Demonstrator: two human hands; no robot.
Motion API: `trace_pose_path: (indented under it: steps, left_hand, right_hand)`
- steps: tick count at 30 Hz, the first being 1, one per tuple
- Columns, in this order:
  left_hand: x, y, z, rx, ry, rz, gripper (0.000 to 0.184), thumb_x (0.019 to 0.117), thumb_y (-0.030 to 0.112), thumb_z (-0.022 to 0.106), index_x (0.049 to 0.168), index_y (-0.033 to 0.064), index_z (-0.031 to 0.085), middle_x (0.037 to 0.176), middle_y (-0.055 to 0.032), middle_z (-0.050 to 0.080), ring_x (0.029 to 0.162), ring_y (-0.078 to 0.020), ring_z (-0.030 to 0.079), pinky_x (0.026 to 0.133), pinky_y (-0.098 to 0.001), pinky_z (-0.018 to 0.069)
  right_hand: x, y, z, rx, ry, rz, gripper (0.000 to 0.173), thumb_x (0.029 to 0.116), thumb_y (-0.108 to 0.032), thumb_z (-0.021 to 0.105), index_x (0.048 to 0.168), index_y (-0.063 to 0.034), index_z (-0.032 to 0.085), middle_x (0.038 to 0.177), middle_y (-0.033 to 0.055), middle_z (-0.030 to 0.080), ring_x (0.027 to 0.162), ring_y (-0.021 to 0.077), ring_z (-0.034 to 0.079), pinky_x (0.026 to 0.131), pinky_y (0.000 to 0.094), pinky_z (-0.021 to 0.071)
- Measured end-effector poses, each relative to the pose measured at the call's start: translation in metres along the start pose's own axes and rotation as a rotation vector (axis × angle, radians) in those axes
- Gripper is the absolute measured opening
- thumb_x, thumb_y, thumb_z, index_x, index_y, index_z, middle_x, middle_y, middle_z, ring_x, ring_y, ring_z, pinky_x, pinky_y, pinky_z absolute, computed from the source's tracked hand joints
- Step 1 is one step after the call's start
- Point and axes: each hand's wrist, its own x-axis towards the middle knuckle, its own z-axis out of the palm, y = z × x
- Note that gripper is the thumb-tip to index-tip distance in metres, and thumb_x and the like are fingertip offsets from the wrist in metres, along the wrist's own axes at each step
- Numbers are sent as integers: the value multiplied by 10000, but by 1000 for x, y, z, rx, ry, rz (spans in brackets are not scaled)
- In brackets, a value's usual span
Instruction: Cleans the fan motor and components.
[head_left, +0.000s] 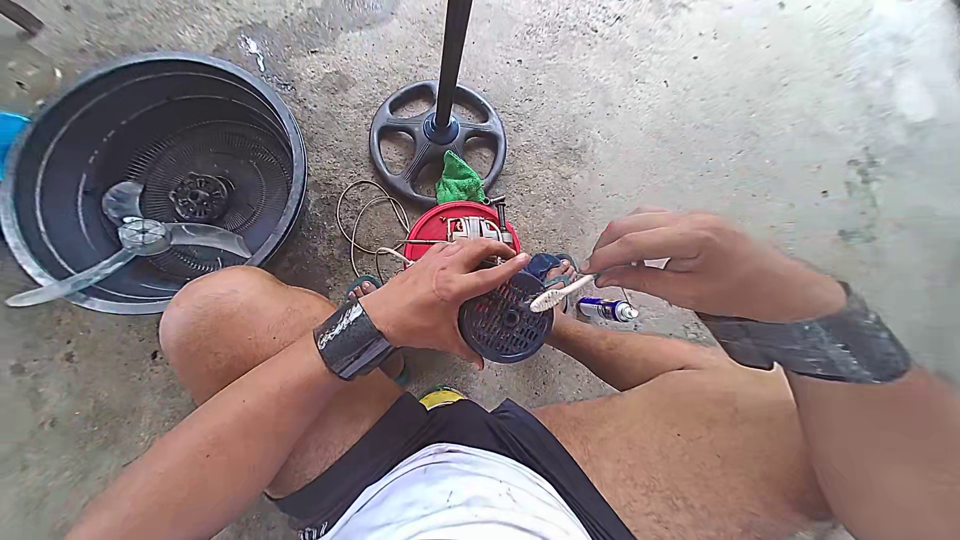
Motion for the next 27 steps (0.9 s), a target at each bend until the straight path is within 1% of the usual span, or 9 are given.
trace_pose_path:
  steps: [3,5,9,13,14,19,22,24,27]
  left_hand:
    - [1,-1,6,17,60,-1,1104,588,593,903,1517,161,490,1455,-34,556,1333,-213,508,1110,-461,426]
    - [4,-1,4,38,67,-15,1098,602,632,870,1524,176,485,1485,-4,542,1339,-194,507,1097,-457,433]
    - [5,0,2,28,83,-44,1102,593,650,856,1523,186,491,1496,26,540,1293,-182,518,1020,-450,437]
    - [8,1,3,-12,43,-34,1077,587,572,866,1523,195,492,1477,42,560,1295,-198,515,1011,-461,430]
    - [8,1,3,-23,32,-38,1071,594,560,867,1530,203,486,1487,50,553,1297,-195,512,1011,-458,425]
    - [10,2,2,-31,22,-45,1063,601,574,872,1527,218,491,1481,68,557,1276,-185,513,1007,-446,417]
    - [14,3,3,-10,34,-64,1087,573,615,861,1522,231,495,1461,79,565,1238,-166,524,985,-434,429]
    - [16,3,3,-24,38,-77,1101,568,613,865,1529,233,484,1454,86,571,1238,-158,526,989,-432,430]
    - [17,3,6,-37,44,-60,1111,572,585,874,1538,209,472,1442,60,587,1245,-183,528,984,-442,427]
  right_hand:
    - [4,9,-5,-69,29,-60,154,971,-272,674,1007,-214,813,871,-73,712,884,76,655,922,370,498]
    - [7,8,-10,-89,25,-71,157,971,-274,674,1014,-219,815,861,-69,704,881,76,649,955,399,482]
    - [22,-15,-2,-86,-33,-102,179,998,-330,655,1058,-258,808,826,-78,665,815,60,614,878,392,465]
    - [32,-41,17,-216,-23,-154,199,1021,-333,624,1071,-252,799,824,-3,670,752,134,595,729,372,426]
    - [33,-44,17,-236,-23,-155,201,1025,-324,615,1074,-250,796,818,7,664,739,144,586,717,373,418]
    - [30,-23,-7,-411,-46,-72,214,1019,-316,600,1054,-262,805,783,3,637,709,168,592,707,421,441]
    - [28,-10,-31,-444,43,-34,218,993,-318,626,1027,-227,821,766,16,650,692,182,598,706,467,445]
    - [33,-19,-22,-408,17,-90,197,998,-319,634,1020,-257,821,782,-7,662,712,154,602,739,439,458]
    - [37,-22,-6,-414,-56,-137,200,1016,-303,607,1021,-268,804,776,-5,635,698,166,581,714,425,428]
